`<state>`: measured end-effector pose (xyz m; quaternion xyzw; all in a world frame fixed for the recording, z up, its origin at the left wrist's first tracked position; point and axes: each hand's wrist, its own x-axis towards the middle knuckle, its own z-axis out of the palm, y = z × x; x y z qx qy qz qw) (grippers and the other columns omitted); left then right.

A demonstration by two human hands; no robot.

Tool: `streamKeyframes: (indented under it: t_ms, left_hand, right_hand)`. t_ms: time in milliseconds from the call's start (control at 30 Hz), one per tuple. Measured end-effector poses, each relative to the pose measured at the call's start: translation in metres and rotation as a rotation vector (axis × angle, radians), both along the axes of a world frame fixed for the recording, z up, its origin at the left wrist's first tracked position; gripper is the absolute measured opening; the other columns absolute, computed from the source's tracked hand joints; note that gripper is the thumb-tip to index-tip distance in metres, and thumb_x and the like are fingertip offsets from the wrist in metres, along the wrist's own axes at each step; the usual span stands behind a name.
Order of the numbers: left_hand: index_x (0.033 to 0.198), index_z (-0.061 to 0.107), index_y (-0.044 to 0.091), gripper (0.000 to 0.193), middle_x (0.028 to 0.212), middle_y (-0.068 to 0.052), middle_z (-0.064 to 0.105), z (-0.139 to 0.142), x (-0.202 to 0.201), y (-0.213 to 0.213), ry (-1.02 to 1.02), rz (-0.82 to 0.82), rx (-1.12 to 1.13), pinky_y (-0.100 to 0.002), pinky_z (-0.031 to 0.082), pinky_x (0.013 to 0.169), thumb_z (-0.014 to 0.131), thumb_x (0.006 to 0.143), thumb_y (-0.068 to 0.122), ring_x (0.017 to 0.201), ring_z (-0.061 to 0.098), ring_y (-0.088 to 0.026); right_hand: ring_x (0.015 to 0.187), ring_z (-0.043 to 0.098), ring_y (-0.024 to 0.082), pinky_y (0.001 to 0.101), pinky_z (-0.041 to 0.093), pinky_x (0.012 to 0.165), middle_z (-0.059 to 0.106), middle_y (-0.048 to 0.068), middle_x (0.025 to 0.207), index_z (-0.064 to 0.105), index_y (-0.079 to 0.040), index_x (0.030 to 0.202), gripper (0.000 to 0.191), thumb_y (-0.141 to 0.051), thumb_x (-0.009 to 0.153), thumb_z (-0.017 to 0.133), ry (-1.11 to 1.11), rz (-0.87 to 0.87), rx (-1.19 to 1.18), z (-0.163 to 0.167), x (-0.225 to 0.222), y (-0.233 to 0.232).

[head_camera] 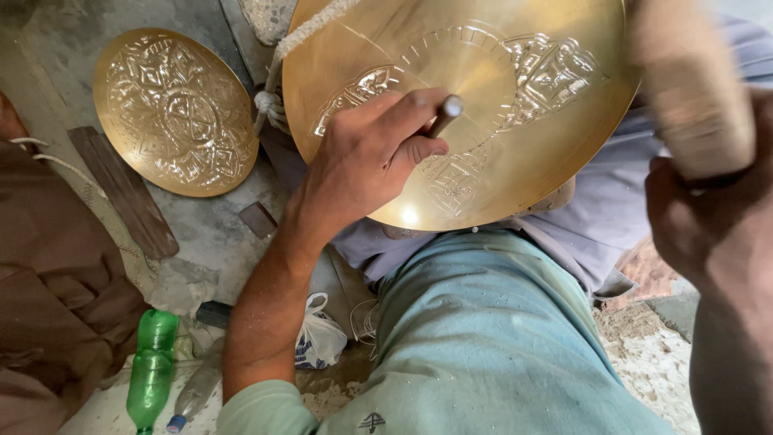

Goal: The person sits on the floor with a brass plate on their lap and hammers a punch against the embossed pattern using a wooden mallet, repositioning the punch across the design. A second finished brass plate rests on the floor beside them.

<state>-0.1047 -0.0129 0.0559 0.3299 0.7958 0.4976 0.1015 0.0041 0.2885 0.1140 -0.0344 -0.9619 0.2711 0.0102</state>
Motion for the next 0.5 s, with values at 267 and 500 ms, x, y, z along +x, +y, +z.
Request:
streamKeyframes:
  t_ms: [267,500]
  left_hand:
    - [0.128,0.057,0.013,0.038,0.093,-0.008,0.064,-0.003,-0.005,0.003,0.045,-0.049,-0.099,-0.043,0.052,0.07,0.08,0.098,0.016,0.083,0.067,-0.03]
    - [0.13,0.058,0.015,0.037,0.093,-0.009,0.061,-0.001,-0.006,0.006,0.045,-0.063,-0.137,-0.044,0.053,0.07,0.077,0.099,0.015,0.083,0.067,-0.031]
  right_hand:
    - [0.088,0.065,0.025,0.0348,0.054,0.071,0.064,0.016,0.103,0.055,0.003,0.132,0.045,0.015,0.09,0.063,-0.047,-0.084,-0.182,-0.005,-0.001,0.01]
    - [0.087,0.068,0.032,0.0379,0.054,0.073,0.065,0.021,0.103,0.057,0.005,0.131,0.047,0.019,0.086,0.064,-0.067,0.098,0.302,0.009,-0.017,-0.011]
